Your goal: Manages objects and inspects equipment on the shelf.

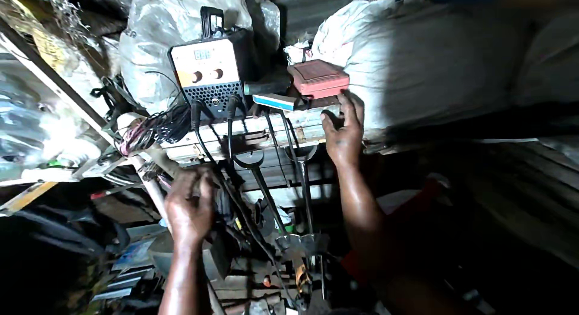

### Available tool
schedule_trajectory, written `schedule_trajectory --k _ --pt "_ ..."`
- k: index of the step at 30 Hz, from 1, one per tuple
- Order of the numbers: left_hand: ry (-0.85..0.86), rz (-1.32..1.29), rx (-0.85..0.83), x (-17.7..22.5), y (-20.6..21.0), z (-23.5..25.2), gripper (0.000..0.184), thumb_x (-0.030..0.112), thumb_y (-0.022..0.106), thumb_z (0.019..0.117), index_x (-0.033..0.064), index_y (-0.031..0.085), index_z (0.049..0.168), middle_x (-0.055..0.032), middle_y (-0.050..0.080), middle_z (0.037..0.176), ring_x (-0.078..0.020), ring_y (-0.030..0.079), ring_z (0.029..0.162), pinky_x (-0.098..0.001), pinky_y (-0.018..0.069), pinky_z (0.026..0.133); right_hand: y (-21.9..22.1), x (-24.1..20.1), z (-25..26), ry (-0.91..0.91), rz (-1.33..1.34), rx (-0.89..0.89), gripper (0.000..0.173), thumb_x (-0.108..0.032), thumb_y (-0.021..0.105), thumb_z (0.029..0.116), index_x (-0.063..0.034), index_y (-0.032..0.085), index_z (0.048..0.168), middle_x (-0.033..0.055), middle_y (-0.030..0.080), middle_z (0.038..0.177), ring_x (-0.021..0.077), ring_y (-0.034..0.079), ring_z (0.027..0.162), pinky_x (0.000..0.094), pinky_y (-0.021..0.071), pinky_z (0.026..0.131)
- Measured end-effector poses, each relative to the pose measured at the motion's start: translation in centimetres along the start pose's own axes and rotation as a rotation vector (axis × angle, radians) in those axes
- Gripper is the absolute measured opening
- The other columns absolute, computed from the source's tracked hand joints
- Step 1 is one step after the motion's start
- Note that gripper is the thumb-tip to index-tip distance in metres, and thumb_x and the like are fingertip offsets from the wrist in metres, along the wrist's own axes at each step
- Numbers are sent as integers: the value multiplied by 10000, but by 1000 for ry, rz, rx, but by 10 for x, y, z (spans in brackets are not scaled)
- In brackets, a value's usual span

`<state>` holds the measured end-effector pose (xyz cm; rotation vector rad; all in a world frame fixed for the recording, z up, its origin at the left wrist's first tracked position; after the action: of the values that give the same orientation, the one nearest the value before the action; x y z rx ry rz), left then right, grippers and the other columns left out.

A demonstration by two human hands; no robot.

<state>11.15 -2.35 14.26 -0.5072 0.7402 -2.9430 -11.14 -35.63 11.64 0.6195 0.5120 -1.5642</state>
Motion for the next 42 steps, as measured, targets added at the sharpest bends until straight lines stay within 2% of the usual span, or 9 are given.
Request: schedule_trajectory --k 4,10,13,18,24,31,37,40,42 --pt "-187 2 165 -65 -28 17 350 267 520 1049 26 629 1278 -156 662 1245 -182 675 1053 -386 570 921 8 25 -5 198 -111 -123 790 -440 743 937 -152 402 1589 133 506 1536 291 520 1381 519 435 1140" --pt "-335 100 226 -111 -34 20 393 248 552 1040 0 591 1341 -212 633 1291 -228 656 1129 -387 553 956 12 35 -2 246 -171 -174 709 -567 649 967 -146 511 1520 131 601 1442 312 581 1313 578 455 1090" --pt "-264 98 288 -97 -41 27 391 205 542 1035 -45 589 1332 -247 599 1334 -233 626 1194 -345 531 998 3 24 7 256 -224 -261 633 -501 626 1005 -121 527 1502 153 644 1372 331 631 1239 607 484 1042" --pt "-3 30 335 -43 -40 43 328 166 538 1019 -84 626 1212 -253 605 1282 -257 622 1179 -370 540 988 -23 -36 52 36 -287 -157 436 -269 632 1016 -91 607 1414 143 658 1336 278 637 1228 485 510 1056" --pt "326 10 199 60 -24 86 309 186 506 1032 -55 656 1152 -214 654 1234 -281 623 1192 -467 502 1028 1 -13 91 173 -443 -363 453 -285 549 1052 -105 569 1468 165 705 1245 350 684 1127 584 520 981" --pt "521 73 -224 188 85 167 299 241 525 1040 113 709 1238 -88 703 1216 -250 620 1212 -441 499 1031 -11 -9 104 189 -321 -374 427 -217 454 1074 -181 568 1483 114 673 1347 305 655 1213 564 504 1027" --pt "273 174 -807 195 220 207 486 410 556 1049 132 535 1446 -199 664 1256 -382 646 1165 -644 491 987 -11 -5 129 221 12 -330 391 -230 478 1077 -132 615 1429 79 680 1340 180 661 1210 436 522 1066" --pt "265 198 -842 192 253 218 721 490 638 989 129 389 1562 -222 633 1318 -404 620 1217 -660 470 1024 -3 -17 144 214 282 -338 369 -174 502 1071 -45 612 1398 107 717 1261 175 713 1118 375 579 1007" --pt "259 240 -757 185 258 228 673 474 626 990 153 421 1545 -219 668 1253 -423 653 1151 -676 500 963 0 -26 149 203 380 -360 363 -148 499 1072 -29 602 1399 116 720 1247 179 725 1083 359 592 974"
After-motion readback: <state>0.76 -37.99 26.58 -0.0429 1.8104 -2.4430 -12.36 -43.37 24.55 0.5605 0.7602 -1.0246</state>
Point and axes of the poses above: each hand's wrist, its own z-axis towards the middle knuckle, its own y-axis out of the palm, x = y × z, the point moved 9 cm from there along z, towards the middle knuckle
